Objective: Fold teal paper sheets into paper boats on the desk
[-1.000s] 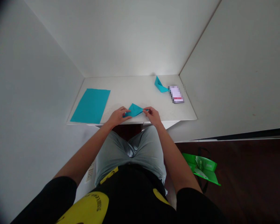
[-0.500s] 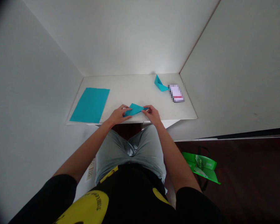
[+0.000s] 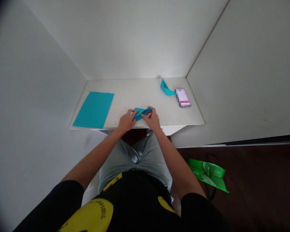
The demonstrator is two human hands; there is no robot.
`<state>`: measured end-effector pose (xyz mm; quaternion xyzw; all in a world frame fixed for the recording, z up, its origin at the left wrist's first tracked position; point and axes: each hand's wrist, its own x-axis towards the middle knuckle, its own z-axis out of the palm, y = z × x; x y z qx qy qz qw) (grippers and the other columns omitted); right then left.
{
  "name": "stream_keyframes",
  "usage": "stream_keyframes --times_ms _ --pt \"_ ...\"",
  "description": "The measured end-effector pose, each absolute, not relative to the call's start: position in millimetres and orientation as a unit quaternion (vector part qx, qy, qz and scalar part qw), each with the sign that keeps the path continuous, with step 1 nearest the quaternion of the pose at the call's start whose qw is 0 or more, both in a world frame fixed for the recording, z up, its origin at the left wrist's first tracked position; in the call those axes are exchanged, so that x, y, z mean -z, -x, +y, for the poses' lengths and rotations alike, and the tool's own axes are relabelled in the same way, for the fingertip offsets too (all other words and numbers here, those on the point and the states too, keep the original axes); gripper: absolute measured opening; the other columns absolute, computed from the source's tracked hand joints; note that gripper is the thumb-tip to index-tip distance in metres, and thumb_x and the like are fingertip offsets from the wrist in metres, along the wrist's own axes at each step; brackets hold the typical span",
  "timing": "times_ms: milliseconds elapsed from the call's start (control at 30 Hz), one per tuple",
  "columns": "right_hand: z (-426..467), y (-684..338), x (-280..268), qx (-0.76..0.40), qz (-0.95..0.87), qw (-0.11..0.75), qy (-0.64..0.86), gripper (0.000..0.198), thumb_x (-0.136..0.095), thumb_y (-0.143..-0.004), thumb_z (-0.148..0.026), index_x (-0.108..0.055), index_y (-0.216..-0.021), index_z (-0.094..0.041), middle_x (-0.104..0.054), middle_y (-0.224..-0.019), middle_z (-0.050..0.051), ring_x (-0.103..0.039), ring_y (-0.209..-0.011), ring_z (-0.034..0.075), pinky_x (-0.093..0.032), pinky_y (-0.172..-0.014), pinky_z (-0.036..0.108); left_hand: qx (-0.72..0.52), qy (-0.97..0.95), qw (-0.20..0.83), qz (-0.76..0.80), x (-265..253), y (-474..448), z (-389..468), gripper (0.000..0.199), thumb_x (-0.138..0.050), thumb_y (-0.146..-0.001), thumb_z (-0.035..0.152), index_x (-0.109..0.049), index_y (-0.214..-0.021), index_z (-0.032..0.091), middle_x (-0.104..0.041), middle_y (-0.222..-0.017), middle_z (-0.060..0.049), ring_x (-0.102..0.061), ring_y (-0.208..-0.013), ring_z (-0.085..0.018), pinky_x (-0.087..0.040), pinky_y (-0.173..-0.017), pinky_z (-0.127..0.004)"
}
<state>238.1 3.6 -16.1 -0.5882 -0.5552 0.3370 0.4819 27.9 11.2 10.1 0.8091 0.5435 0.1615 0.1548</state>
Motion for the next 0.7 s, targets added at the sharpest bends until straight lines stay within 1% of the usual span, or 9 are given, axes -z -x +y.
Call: stream_keyframes --times_ms 100,133,167,233,300,467,533,600,700 --pt "6 -223 16 -0.348 -0.529 0.523 0.571 0.103 -0.079 -0.083 -0.063 -0.029 -0.164 -0.025 -0.069 -0.1 0.003 -0.057 -0.066 0.018 -0.051 -0.064 0.033 -0.209 -0.789 0.177 0.55 -6 -30 10 0.056 -0.052 -0.102 0.021 -0.058 -0.157 0.028 -0.057 -0.149 -0.013 -0.071 -0.103 -0.029 -0.057 -0.09 -0.041" --pt "7 -219 16 -0.347 -0.526 0.527 0.571 0.107 -0.079 -0.084 -0.063 -0.024 -0.167 -0.024 -0.069 -0.1 0.003 -0.057 -0.065 0.018 -0.051 -0.064 0.034 -0.234 -0.782 0.186 0.547 -5 -29 10 0.055 -0.05 -0.104 0.021 -0.057 -0.158 0.028 -0.057 -0.148 -0.013 -0.07 -0.106 -0.028 -0.057 -0.091 -0.041" --pt "8 -216 16 -0.343 -0.531 0.523 0.572 0.107 -0.079 -0.084 -0.062 -0.023 -0.167 -0.023 -0.069 -0.1 0.003 -0.057 -0.065 0.018 -0.051 -0.065 0.034 -0.262 -0.775 0.196 0.541 -3 -27 11 0.054 -0.048 -0.105 0.022 -0.057 -0.158 0.026 -0.058 -0.146 -0.013 -0.07 -0.109 -0.028 -0.057 -0.094 -0.04" --pt "10 -209 16 -0.331 -0.554 0.5 0.577 0.098 -0.077 -0.085 -0.06 -0.032 -0.164 -0.023 -0.068 -0.098 0.002 -0.057 -0.066 0.018 -0.051 -0.067 0.034 -0.316 -0.758 0.214 0.529 -1 -24 12 0.051 -0.046 -0.107 0.025 -0.059 -0.156 0.023 -0.061 -0.139 -0.014 -0.067 -0.116 -0.027 -0.055 -0.1 -0.039" --pt "12 -204 14 -0.321 -0.576 0.474 0.584 0.083 -0.072 -0.089 -0.057 -0.042 -0.158 -0.024 -0.069 -0.096 0.003 -0.058 -0.066 0.018 -0.051 -0.069 0.035 -0.348 -0.742 0.234 0.523 0 -22 13 0.048 -0.048 -0.106 0.027 -0.061 -0.152 0.021 -0.063 -0.132 -0.014 -0.067 -0.115 -0.025 -0.055 -0.101 -0.037" --pt "20 -191 9 -0.32 -0.584 0.45 0.595 0.061 -0.062 -0.095 -0.047 -0.052 -0.15 -0.021 -0.071 -0.096 0.005 -0.063 -0.069 0.021 -0.05 -0.069 0.036 -0.365 -0.73 0.284 0.504 4 -19 16 0.049 -0.056 -0.1 0.024 -0.064 -0.148 0.019 -0.065 -0.115 -0.01 -0.064 -0.084 -0.018 -0.057 -0.084 -0.033" --pt "22 -189 8 -0.312 -0.596 0.44 0.595 0.051 -0.056 -0.097 -0.041 -0.057 -0.144 -0.021 -0.072 -0.095 0.005 -0.064 -0.07 0.021 -0.05 -0.069 0.035 -0.393 -0.719 0.284 0.497 6 -18 17 0.052 -0.058 -0.096 0.022 -0.063 -0.147 0.017 -0.065 -0.109 -0.009 -0.063 -0.085 -0.019 -0.056 -0.084 -0.034" --pt "21 -188 6 -0.29 -0.612 0.429 0.597 0.046 -0.054 -0.097 -0.036 -0.06 -0.141 -0.022 -0.072 -0.093 0.005 -0.063 -0.07 0.021 -0.048 -0.069 0.034 -0.428 -0.696 0.288 0.499 10 -19 19 0.056 -0.059 -0.092 0.02 -0.061 -0.148 0.016 -0.066 -0.106 -0.008 -0.063 -0.088 -0.02 -0.055 -0.083 -0.034" --pt "18 -188 1 -0.251 -0.631 0.405 0.612 0.046 -0.052 -0.098 -0.033 -0.06 -0.142 -0.023 -0.073 -0.091 0.004 -0.063 -0.071 0.022 -0.046 -0.068 0.033 -0.452 -0.664 0.3 0.514 13 -21 20 0.058 -0.059 -0.089 0.018 -0.06 -0.147 0.017 -0.064 -0.093 -0.003 -0.059 -0.078 -0.017 -0.052 -0.075 -0.031"
